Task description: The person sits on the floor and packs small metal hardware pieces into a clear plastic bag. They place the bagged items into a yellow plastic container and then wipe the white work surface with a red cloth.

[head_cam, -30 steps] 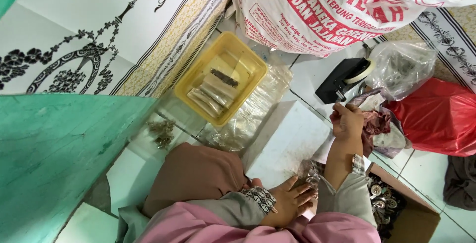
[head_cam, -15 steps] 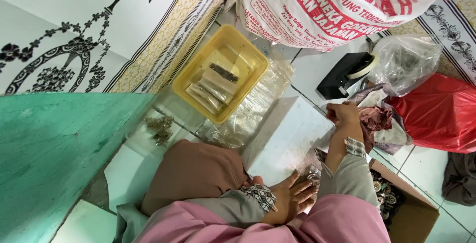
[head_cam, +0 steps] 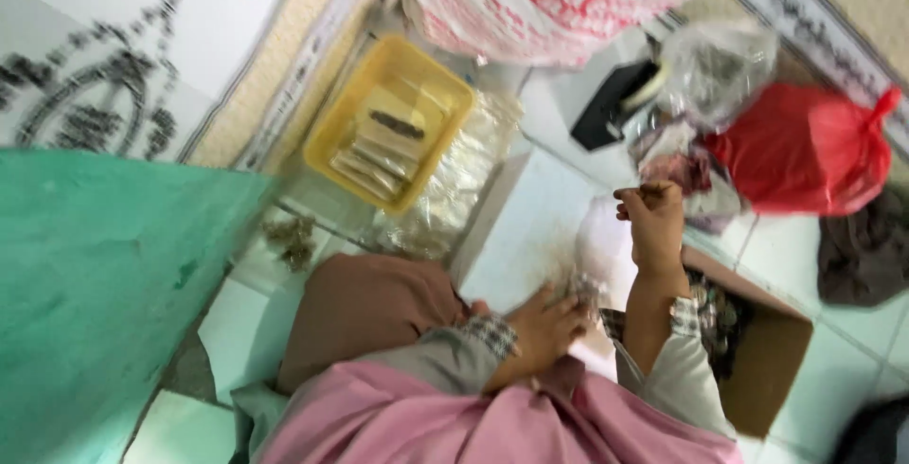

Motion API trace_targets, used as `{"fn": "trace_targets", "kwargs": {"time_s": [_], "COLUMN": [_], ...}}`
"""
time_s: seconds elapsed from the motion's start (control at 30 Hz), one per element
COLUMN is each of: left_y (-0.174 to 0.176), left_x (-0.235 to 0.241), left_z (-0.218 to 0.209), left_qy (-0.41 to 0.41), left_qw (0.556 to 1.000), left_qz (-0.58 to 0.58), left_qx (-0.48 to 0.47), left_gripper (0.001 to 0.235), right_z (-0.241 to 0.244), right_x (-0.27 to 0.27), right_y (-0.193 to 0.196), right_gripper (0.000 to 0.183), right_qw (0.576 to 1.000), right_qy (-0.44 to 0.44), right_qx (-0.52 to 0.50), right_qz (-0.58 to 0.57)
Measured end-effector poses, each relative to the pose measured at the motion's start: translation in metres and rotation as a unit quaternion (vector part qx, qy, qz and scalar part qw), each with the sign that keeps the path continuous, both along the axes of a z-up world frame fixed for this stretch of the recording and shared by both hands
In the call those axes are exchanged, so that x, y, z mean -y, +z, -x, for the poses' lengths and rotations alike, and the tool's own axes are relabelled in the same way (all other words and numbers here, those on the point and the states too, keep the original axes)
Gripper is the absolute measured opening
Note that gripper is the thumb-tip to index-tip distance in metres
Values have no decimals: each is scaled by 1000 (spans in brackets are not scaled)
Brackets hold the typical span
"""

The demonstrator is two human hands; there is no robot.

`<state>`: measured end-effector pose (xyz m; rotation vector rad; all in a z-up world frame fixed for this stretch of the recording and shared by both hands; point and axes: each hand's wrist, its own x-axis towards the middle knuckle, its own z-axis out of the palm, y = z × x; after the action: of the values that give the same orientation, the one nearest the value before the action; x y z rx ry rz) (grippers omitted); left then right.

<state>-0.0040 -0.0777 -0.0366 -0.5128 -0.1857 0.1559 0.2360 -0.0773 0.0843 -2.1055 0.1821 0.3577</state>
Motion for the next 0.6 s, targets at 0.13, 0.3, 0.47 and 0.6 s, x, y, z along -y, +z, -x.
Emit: {"fn": "trace_targets", "kwargs": {"time_s": [0.13,0.3,0.47,0.6], "left_y": [47,73,55,62], "left_x": [-54,-72,-63,-64], "left_z": [3,-4,-2,-1], "left_qy": [271,110,57,32], "left_qw": [532,47,26,0], "left_qz": [-802,-980,-980,-978], "left_qx": [-8,157,191,204], "left_gripper": [48,50,55,73], "right_z": [72,154,213,228], "right_x": [72,127,138,135], "right_y": [13,20,9,-12], "right_gripper": [27,25,24,18], "right_qw": [988,987,959,942], "right_qy": [84,36,46,93], "right_qx": [90,100,120,108], "right_qz": [-92,-122,-251,-305]}}
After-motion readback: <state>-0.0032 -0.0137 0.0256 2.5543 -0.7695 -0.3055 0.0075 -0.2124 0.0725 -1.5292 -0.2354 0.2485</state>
